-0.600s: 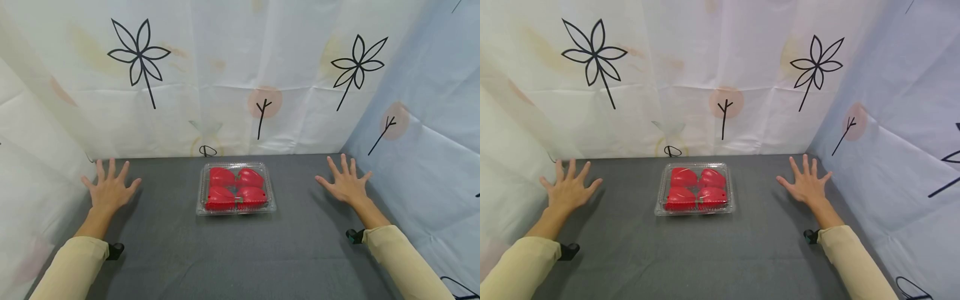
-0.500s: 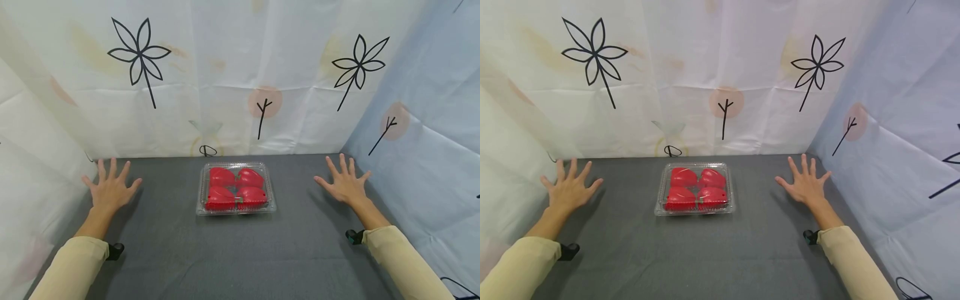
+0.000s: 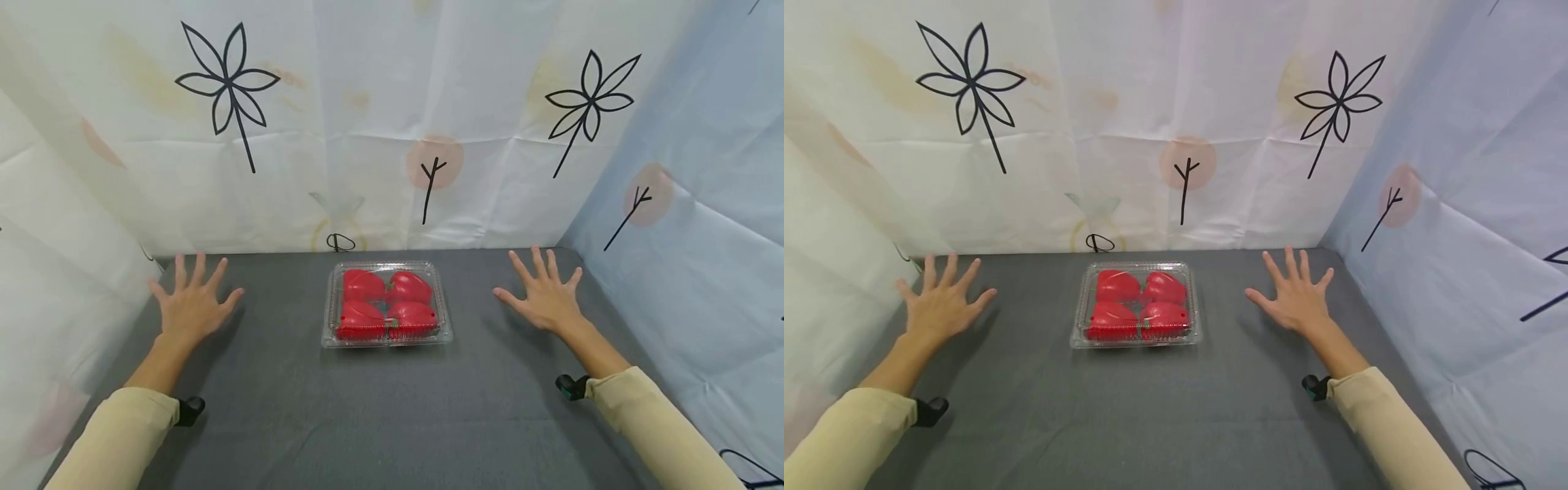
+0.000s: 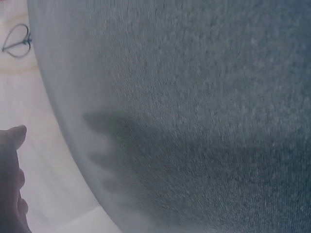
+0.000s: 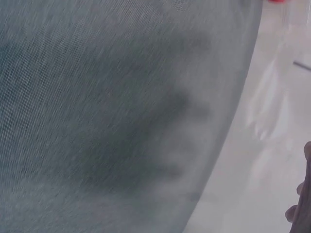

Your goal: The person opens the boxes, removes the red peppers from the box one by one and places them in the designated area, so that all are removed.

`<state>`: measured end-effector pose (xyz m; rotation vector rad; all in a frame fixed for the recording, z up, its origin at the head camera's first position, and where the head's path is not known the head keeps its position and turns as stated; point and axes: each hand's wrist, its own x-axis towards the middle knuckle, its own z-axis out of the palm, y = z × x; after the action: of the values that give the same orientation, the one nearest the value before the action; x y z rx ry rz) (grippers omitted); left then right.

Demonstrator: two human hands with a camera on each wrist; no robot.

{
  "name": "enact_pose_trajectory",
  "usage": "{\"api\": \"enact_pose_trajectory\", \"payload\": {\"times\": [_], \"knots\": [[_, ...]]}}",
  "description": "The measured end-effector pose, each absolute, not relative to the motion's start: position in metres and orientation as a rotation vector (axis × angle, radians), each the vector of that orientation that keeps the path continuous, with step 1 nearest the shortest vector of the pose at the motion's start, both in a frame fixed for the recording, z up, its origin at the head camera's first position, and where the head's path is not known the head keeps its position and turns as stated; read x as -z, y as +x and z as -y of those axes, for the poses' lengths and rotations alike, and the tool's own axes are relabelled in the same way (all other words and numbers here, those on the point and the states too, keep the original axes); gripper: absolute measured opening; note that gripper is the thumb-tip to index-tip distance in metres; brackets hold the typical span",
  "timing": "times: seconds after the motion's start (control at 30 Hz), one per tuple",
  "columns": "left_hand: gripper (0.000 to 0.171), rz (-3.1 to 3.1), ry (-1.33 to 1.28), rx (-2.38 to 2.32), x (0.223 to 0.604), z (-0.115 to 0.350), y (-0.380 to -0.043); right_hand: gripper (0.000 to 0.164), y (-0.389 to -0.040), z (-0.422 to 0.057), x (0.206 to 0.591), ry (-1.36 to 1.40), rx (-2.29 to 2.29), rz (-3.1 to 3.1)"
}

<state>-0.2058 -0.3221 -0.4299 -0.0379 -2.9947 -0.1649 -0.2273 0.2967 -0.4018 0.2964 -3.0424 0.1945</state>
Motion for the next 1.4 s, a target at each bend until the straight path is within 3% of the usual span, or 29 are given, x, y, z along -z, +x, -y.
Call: {"api": "enact_pose_trajectory", "payload": {"times": [0.83, 1.1, 1.4], "knots": [[0.072, 2.866, -0.482, 0.193, 0.425, 0.227, -0.173, 0.082, -0.196, -0.216, 0.396, 1.118, 0.017, 2.717], [0.072, 2.960, -0.626, 0.514, 0.427, 0.212, -0.163, 0.087, -0.197, -0.203, 0.395, 1.348, 0.170, 2.503], [0.077, 3.005, -0.590, 1.085, 0.429, 0.205, -0.160, 0.086, -0.195, -0.185, 0.404, 1.489, 0.158, 2.298]]}}
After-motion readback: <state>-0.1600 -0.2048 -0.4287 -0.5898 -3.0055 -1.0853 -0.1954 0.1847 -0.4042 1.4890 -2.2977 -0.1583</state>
